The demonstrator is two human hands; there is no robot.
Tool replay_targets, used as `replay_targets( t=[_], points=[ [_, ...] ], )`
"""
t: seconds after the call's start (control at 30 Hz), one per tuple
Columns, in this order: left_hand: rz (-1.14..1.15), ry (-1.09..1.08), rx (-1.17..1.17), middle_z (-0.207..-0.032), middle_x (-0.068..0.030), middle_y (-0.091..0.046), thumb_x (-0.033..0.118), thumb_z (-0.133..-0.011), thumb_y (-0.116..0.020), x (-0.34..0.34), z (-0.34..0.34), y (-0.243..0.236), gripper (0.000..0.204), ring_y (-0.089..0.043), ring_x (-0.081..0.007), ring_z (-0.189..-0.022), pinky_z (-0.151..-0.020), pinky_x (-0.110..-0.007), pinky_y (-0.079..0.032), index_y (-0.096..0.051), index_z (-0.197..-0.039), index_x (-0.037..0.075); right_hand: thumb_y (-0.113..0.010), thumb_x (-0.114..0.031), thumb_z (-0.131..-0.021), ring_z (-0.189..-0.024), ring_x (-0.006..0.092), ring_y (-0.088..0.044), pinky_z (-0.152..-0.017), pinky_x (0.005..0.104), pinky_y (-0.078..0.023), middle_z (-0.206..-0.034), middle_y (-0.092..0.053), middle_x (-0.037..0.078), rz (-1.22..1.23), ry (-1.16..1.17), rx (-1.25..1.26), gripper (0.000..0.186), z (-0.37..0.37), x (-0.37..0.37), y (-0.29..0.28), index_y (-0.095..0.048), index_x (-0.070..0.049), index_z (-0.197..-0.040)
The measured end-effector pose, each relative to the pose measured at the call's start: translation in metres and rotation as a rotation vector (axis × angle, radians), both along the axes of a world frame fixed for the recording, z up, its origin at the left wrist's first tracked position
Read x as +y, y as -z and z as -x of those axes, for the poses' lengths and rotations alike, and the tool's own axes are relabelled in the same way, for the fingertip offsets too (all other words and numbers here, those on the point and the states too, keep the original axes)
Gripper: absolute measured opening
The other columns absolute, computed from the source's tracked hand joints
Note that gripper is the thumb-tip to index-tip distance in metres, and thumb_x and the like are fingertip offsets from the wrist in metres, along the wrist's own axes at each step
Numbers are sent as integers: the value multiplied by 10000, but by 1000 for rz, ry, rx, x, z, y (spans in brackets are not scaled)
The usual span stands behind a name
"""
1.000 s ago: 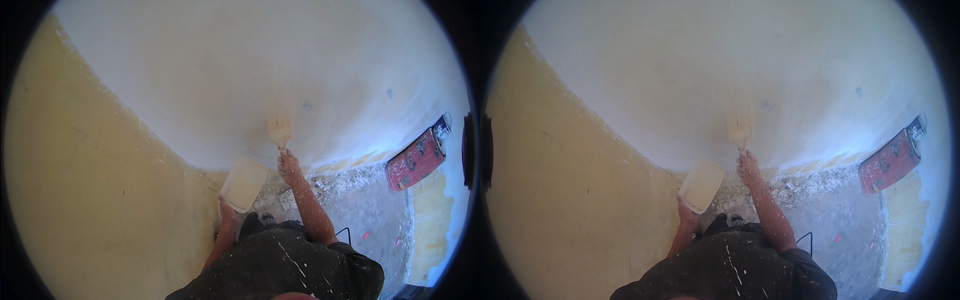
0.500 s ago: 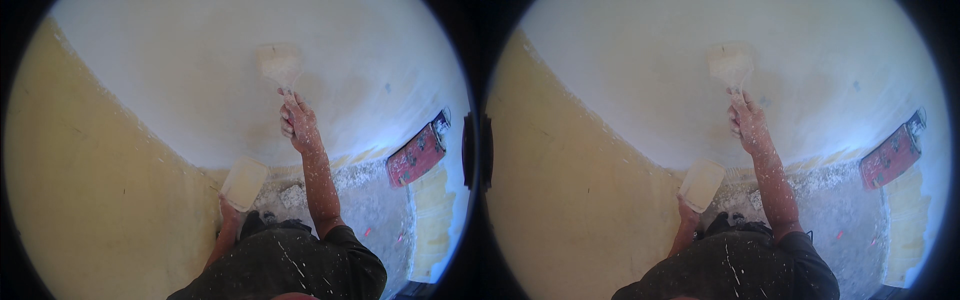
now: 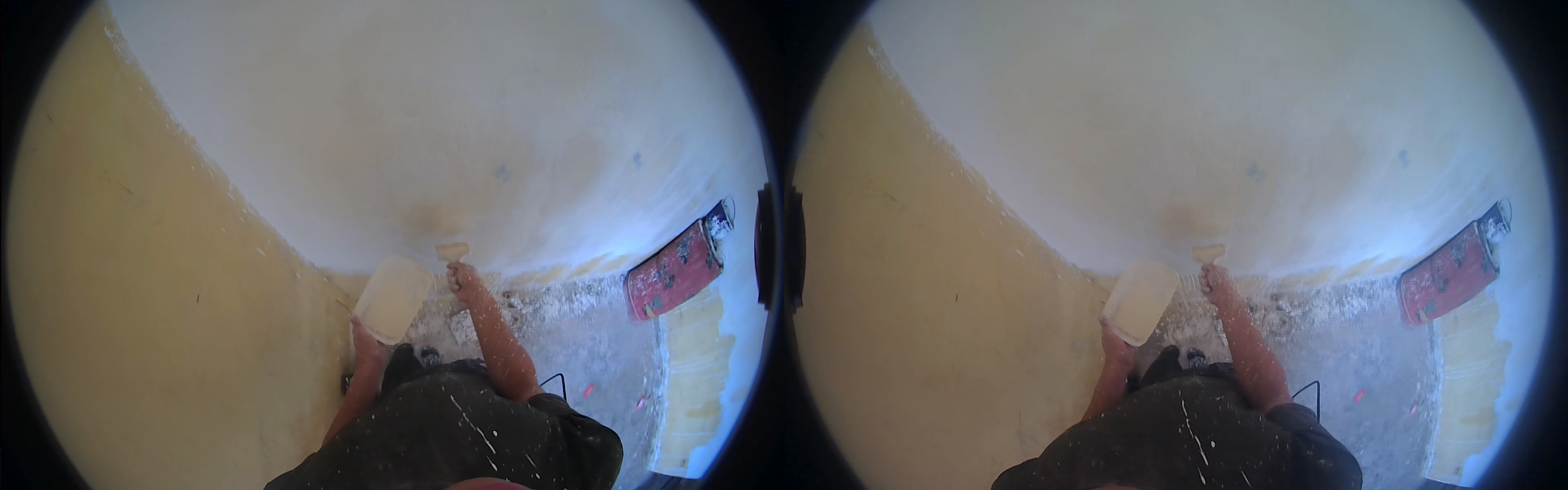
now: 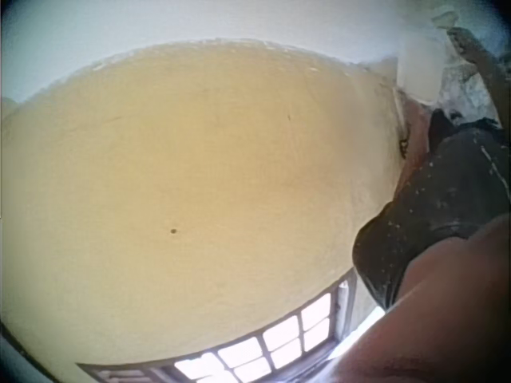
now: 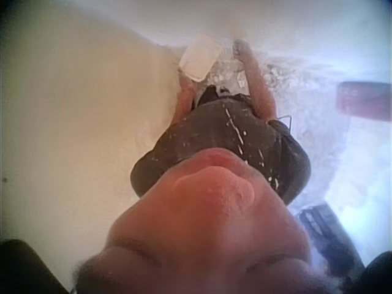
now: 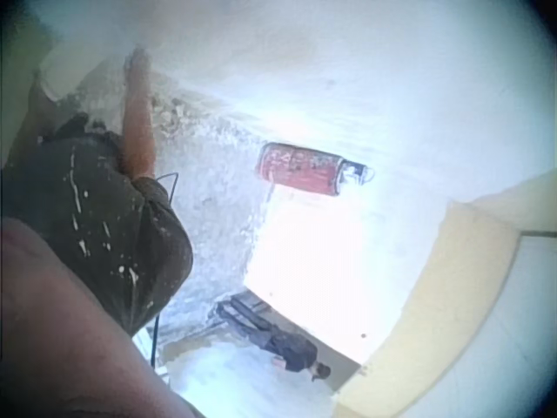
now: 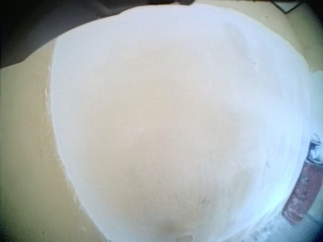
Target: The person applies plaster or joint compound to a wall using a wide brush, dipping the brush into a plastic container and spreading the material across the surface.
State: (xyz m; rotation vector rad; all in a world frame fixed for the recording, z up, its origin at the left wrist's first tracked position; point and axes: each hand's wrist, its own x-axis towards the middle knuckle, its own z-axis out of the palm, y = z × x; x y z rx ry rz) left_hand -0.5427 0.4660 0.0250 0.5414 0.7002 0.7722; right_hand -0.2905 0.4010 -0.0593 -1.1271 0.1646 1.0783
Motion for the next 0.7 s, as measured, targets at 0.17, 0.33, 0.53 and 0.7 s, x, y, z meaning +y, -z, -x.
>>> replay_targets(
  t=[0.17,0.33,0.53,0.7],
  points=[
    [-35,-12,32,-1377,-164,-386,456,-984,-204,8,7,22,589,-396,-312,-1263,-1060,-429,-324,-298,-1371,22,-519,-210,-893,-458,65,-391,-372,206,-290,-637,-451,-18,-269,-8,-296,210,-24,19,-141,-533,-54,-1034],
    [2,-13,55,-1373,-168,-390,456,-984,-202,4,4,12,589,-395,-311,-1262,-1064,-430,-317,-301,-1368,20,-509,-266,-921,-451,47,-336,-397,192,-280,-619,-399,-28,-471,-33,-576,332,17,-4,-296,-500,-52,-1175],
    [50,-49,29,-1375,-156,-393,473,-978,-226,4,4,7,604,-395,-300,-1264,-1059,-423,-320,-314,-1363,16,-505,-350,-931,-470,47,-314,-416,189,-266,-610,-359,-34,-509,63,-573,402,-3,32,-252,-466,-121,-1259],
    [-25,-54,112,-1377,-149,-394,470,-977,-247,9,17,37,598,-398,-298,-1261,-1058,-423,-319,-320,-1361,18,-505,-409,-919,-481,50,-300,-414,205,-244,-616,-339,-47,-226,50,-613,377,-13,42,-76,-528,-156,-1197]
  ],
)
